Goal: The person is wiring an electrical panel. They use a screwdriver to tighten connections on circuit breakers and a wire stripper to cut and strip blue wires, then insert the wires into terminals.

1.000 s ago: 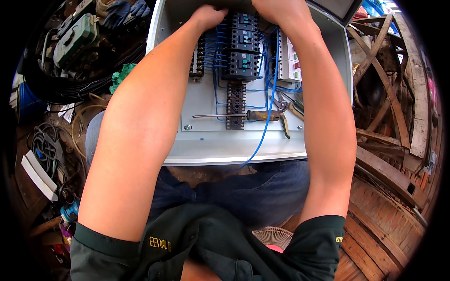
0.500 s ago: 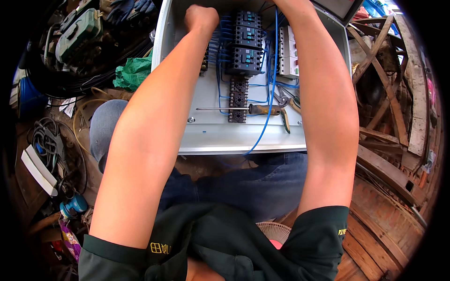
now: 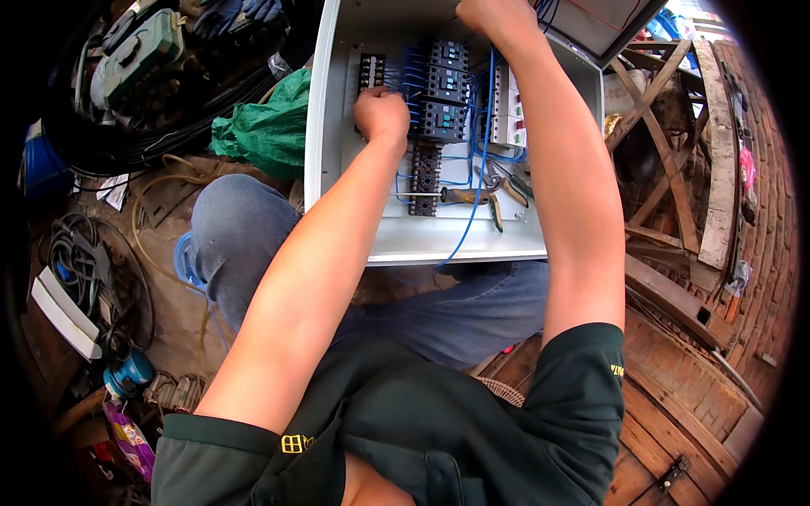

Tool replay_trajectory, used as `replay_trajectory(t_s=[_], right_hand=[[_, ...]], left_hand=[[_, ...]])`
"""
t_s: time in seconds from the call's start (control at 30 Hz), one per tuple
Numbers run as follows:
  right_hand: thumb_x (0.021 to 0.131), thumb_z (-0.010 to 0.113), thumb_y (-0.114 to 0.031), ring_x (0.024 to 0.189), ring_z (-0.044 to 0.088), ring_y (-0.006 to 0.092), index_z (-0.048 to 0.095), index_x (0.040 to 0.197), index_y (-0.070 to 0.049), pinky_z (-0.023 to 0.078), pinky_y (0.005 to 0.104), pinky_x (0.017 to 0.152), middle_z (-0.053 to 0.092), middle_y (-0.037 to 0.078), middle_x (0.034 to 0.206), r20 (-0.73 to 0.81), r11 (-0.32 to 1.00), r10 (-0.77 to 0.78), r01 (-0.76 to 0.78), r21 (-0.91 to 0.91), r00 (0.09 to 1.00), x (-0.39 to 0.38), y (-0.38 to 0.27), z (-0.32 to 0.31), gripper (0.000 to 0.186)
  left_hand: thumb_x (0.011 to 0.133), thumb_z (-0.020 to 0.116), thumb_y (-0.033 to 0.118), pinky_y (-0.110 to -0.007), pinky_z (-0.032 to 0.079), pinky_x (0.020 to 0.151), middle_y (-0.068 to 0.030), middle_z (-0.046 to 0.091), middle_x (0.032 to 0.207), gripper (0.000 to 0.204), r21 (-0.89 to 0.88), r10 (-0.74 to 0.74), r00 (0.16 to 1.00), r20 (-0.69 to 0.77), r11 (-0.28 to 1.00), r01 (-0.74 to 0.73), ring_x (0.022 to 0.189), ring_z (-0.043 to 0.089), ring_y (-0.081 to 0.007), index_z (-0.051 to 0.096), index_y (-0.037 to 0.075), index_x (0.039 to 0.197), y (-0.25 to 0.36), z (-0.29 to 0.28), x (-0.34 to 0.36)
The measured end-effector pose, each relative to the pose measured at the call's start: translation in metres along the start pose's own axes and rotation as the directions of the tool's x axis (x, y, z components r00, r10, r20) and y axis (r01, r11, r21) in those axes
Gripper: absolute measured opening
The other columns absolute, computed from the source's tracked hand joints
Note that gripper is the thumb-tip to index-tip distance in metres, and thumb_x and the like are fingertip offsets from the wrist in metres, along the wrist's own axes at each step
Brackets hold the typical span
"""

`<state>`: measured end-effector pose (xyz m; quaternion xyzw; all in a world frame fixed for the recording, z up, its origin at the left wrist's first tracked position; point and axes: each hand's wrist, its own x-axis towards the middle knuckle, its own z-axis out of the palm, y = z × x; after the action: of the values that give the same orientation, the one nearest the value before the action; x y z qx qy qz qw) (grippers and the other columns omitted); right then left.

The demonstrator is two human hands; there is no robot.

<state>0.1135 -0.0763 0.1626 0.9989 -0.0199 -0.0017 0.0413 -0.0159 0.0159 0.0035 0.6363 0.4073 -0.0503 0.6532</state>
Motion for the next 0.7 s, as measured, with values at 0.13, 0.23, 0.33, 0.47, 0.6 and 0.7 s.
replay_trajectory(t_s=[0.13,0.23,0.33,0.47,0.6,0.7], right_hand=[[0.079,0.059,-0.009,0.095,0.069,0.0447,0.074,0.090,0.006,0.056,0.0501,0.087,0.069,0.032,0.093,-0.058,1.000,-0.005,0.003,-0.029,0.998,-0.011,-0.006,-0.003,0.024],[0.078,0.059,-0.009,0.094,0.070,0.0445,0.074,0.090,0.005,0.057,0.0501,0.086,0.070,0.030,0.093,-0.108,0.995,-0.059,0.050,-0.085,0.992,-0.014,-0.007,0.001,0.023],[0.077,0.060,-0.008,0.092,0.071,0.0432,0.074,0.088,0.003,0.058,0.0495,0.084,0.071,0.029,0.092,-0.037,0.989,-0.094,0.089,-0.121,0.995,-0.013,-0.019,-0.007,0.022],[0.076,0.061,-0.009,0.089,0.072,0.0415,0.075,0.087,0.001,0.058,0.0494,0.081,0.072,0.027,0.090,-0.008,0.979,-0.154,0.151,-0.139,0.988,-0.014,-0.010,-0.002,0.021],[0.078,0.060,-0.010,0.089,0.072,0.0416,0.075,0.087,0.001,0.058,0.0497,0.081,0.072,0.027,0.091,-0.043,0.985,-0.155,0.151,-0.089,0.987,-0.011,-0.017,-0.008,0.021],[0.078,0.059,-0.010,0.090,0.072,0.0418,0.075,0.088,0.002,0.058,0.0498,0.082,0.072,0.027,0.092,-0.073,0.989,-0.141,0.138,-0.045,0.987,-0.011,-0.016,-0.010,0.022]], left_hand=[[0.093,0.051,0.013,-0.047,0.052,0.090,-0.0194,0.071,0.108,0.024,0.158,-0.003,0.998,0.070,0.987,-0.008,0.103,0.068,-0.0388,0.066,0.004,0.110,0.009,-0.006,-0.010],[0.092,0.051,0.013,-0.047,0.051,0.091,-0.0200,0.071,0.108,0.025,0.163,0.029,0.995,0.097,0.986,-0.044,0.103,0.067,-0.0392,0.065,0.004,0.110,0.010,-0.004,-0.016],[0.093,0.051,0.014,-0.047,0.051,0.091,-0.0196,0.071,0.109,0.025,0.152,0.151,0.988,0.042,0.976,-0.156,0.103,0.067,-0.0393,0.065,0.005,0.112,0.005,-0.005,-0.005],[0.091,0.053,0.013,-0.047,0.053,0.090,-0.0161,0.073,0.110,0.027,0.411,0.114,0.986,0.126,0.898,-0.156,0.105,0.069,-0.0372,0.069,0.012,0.113,0.043,-0.012,-0.005],[0.088,0.054,0.015,-0.043,0.052,0.093,-0.0173,0.073,0.112,0.030,0.231,0.272,0.957,0.102,0.929,-0.289,0.108,0.068,-0.0370,0.072,0.009,0.112,0.049,0.009,0.048],[0.085,0.059,0.018,-0.038,0.052,0.093,-0.0164,0.073,0.112,0.036,0.239,0.377,0.886,0.270,0.865,-0.441,0.109,0.068,-0.0316,0.072,0.007,0.117,0.051,0.025,0.075]])
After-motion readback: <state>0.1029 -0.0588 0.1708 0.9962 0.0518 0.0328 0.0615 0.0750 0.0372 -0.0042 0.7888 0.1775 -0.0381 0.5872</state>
